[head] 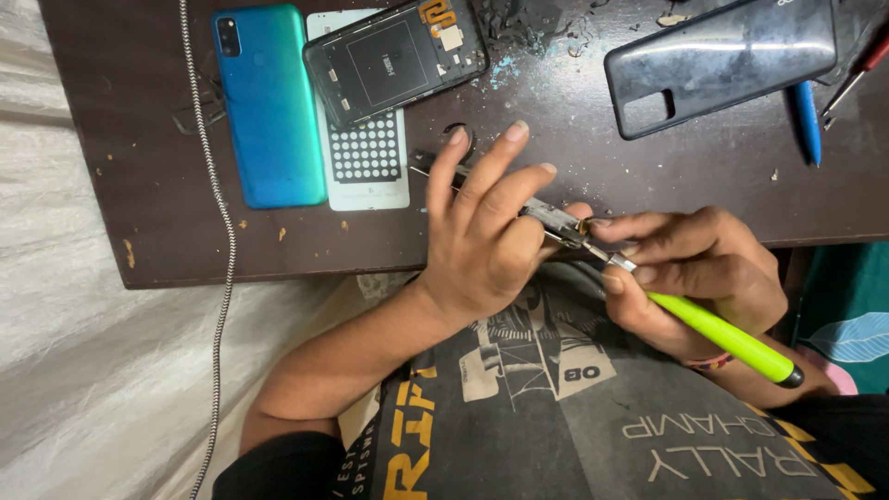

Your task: The person pries open a smartphone frame by hand, then uses a green-handled pry tool to scrape old adhesive and debris from the phone's inner frame. They rotate the phone repeatedly to work along its edges, with disassembled phone parts and screwdrivers spread on the workbench.

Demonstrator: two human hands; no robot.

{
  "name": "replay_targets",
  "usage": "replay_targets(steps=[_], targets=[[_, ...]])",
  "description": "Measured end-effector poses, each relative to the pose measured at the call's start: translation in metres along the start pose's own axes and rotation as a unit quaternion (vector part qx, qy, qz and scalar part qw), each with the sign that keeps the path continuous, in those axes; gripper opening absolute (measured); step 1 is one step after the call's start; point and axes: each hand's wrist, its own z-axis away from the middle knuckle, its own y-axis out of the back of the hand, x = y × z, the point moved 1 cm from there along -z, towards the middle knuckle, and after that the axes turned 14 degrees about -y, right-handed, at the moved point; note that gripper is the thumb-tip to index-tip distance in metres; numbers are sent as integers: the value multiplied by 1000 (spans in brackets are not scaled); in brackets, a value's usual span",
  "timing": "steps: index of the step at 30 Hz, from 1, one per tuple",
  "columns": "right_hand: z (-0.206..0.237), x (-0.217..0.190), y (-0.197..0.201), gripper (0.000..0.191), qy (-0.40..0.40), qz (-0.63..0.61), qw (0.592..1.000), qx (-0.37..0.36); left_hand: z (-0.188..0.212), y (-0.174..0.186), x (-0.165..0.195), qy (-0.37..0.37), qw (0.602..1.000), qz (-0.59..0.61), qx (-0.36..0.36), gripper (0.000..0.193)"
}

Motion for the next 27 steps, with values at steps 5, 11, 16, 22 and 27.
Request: replay_targets(steps=[5, 11, 16, 22, 27], targets=[[0, -2, -1, 23, -22, -10, 1000, 2, -2, 1, 0, 5, 1000, 13, -16, 47], [-3, 1, -1, 21, -5, -25, 1000, -19, -4, 1, -2, 6, 1000, 10, -14, 48], [-6, 10, 3, 27, 39, -40, 997, -43, -5, 1, -3, 2, 1000, 9, -12, 48], [0, 15, 4, 33, 15, -51, 998, -44, -9, 4, -3, 14, 999, 24, -17, 47], [3, 18, 3, 35, 4, -45, 999, 23, -14, 10, -5, 75, 995, 49, -46, 54]])
